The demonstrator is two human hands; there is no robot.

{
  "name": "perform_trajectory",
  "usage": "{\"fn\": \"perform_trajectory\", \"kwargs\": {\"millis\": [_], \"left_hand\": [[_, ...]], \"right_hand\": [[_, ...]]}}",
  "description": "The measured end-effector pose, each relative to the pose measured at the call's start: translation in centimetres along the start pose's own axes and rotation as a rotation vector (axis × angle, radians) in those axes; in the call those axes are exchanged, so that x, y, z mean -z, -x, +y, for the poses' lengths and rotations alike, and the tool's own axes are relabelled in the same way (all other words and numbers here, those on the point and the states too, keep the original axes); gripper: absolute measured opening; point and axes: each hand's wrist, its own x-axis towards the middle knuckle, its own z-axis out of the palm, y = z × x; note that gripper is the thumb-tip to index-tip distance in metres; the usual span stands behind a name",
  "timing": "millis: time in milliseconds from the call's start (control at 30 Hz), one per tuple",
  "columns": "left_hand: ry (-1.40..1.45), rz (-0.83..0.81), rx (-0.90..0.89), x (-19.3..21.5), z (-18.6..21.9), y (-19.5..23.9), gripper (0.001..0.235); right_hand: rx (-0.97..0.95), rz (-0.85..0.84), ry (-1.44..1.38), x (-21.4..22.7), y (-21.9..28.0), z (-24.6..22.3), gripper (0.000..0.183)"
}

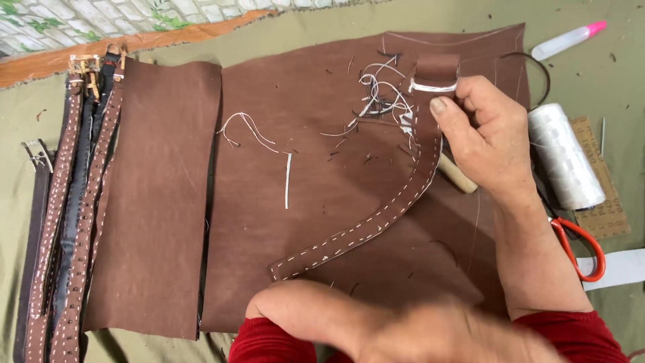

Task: Finishing leather straps by tying off threads, trimming them with scissors, and assembling leather keepers.

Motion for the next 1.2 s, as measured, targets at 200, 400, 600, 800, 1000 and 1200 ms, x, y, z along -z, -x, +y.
{"fn": "perform_trajectory", "kwargs": {"millis": [200, 400, 600, 800, 1000, 1200], "left_hand": [[-0.113, -0.098, 0.136, -0.2, 3.4, 1.5, 0.033], [-0.22, -0.199, 0.255, -1.3, 6.0, 1.6, 0.029], [-0.925, 0.142, -0.076, 4.1, -3.0, 2.6, 0.054], [-0.72, 0.189, 0.347, 8.2, -7.9, 4.5, 0.082], [-0.536, -0.289, 0.773, 9.3, -3.1, 6.1, 0.02], [-0.663, -0.219, 1.135, 12.8, 4.0, 9.5, 0.05]], "right_hand": [[-0.006, -0.003, -0.004, -0.4, -0.3, 0.2, 0.022], [-0.173, -0.019, -0.198, 0.2, -0.8, 1.5, 0.02], [-0.319, 0.0, -0.595, 0.3, 0.6, 1.9, 0.016], [-0.308, 0.063, -0.868, 0.9, 3.0, 0.1, 0.004], [-0.476, 0.444, -1.092, 5.2, 6.9, 2.3, 0.021], [-0.91, 0.716, -0.977, 3.1, 11.0, 2.2, 0.012]]}}
